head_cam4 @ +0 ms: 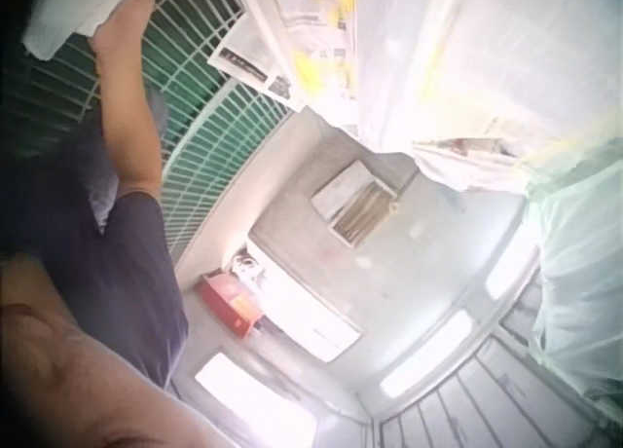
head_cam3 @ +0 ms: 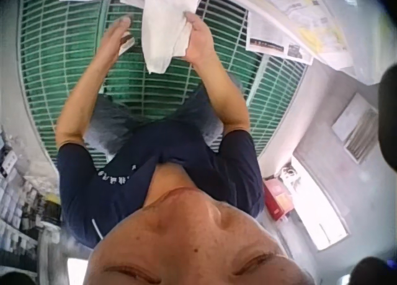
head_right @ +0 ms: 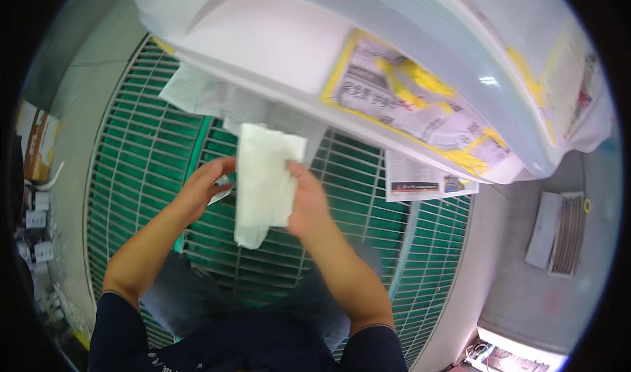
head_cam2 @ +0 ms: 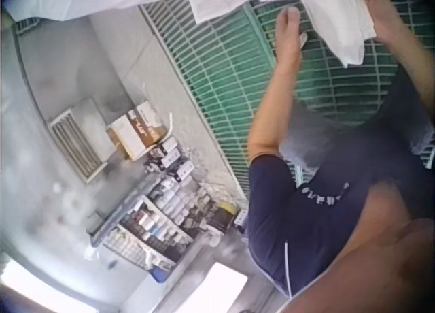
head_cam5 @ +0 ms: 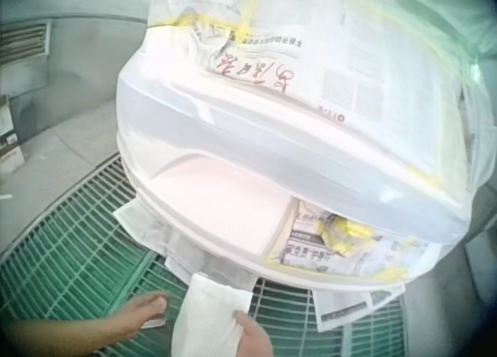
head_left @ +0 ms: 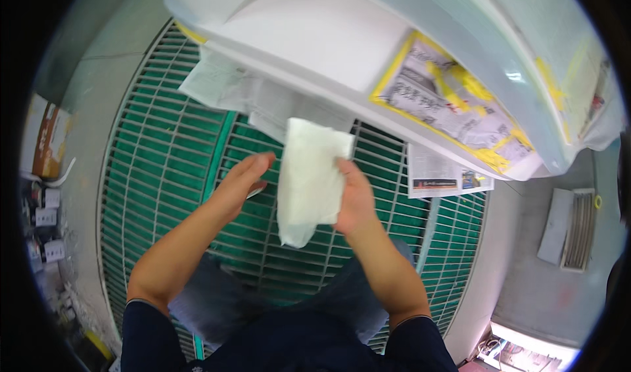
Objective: The person wipes the hood and front fender of a white car with a white cloth, repeatedly applying liquid from a small bottle to the cloth. The car is masked with newspaper and yellow tape. The person works methodically across the hood and fender surfaces.
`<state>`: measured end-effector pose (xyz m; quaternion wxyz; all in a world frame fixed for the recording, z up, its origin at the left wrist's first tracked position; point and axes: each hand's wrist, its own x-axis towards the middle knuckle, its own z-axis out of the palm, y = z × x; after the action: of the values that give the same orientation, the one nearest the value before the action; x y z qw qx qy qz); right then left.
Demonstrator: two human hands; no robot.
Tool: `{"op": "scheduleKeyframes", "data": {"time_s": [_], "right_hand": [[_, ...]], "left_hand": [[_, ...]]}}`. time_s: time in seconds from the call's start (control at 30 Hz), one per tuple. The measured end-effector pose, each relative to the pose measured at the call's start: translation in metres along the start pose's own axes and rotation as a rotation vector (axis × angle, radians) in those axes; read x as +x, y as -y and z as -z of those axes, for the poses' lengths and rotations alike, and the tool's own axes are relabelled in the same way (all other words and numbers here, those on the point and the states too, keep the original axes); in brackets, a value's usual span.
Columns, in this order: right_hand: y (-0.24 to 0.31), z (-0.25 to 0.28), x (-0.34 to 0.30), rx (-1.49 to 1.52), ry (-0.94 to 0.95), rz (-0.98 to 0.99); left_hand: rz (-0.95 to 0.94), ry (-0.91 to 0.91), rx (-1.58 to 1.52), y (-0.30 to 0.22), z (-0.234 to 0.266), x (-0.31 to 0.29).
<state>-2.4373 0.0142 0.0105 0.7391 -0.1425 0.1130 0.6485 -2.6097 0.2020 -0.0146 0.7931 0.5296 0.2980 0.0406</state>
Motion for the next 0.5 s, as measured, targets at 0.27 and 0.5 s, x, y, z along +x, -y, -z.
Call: {"op": "scheduleKeyframes", "data": {"time_s": [0.27,0.5], "right_hand": [[-0.014,-0.008,0.017,-0.480,-0.249,0.093],[-0.044,0.006,0.015,-2.032,-0.033,0.848]], "left_hand": [[0.142,0.124,-0.271,-0.002,-0.006,0.002],[0.172,-0.037,-0.450,-0.007,-0.009,-0.009]]}}
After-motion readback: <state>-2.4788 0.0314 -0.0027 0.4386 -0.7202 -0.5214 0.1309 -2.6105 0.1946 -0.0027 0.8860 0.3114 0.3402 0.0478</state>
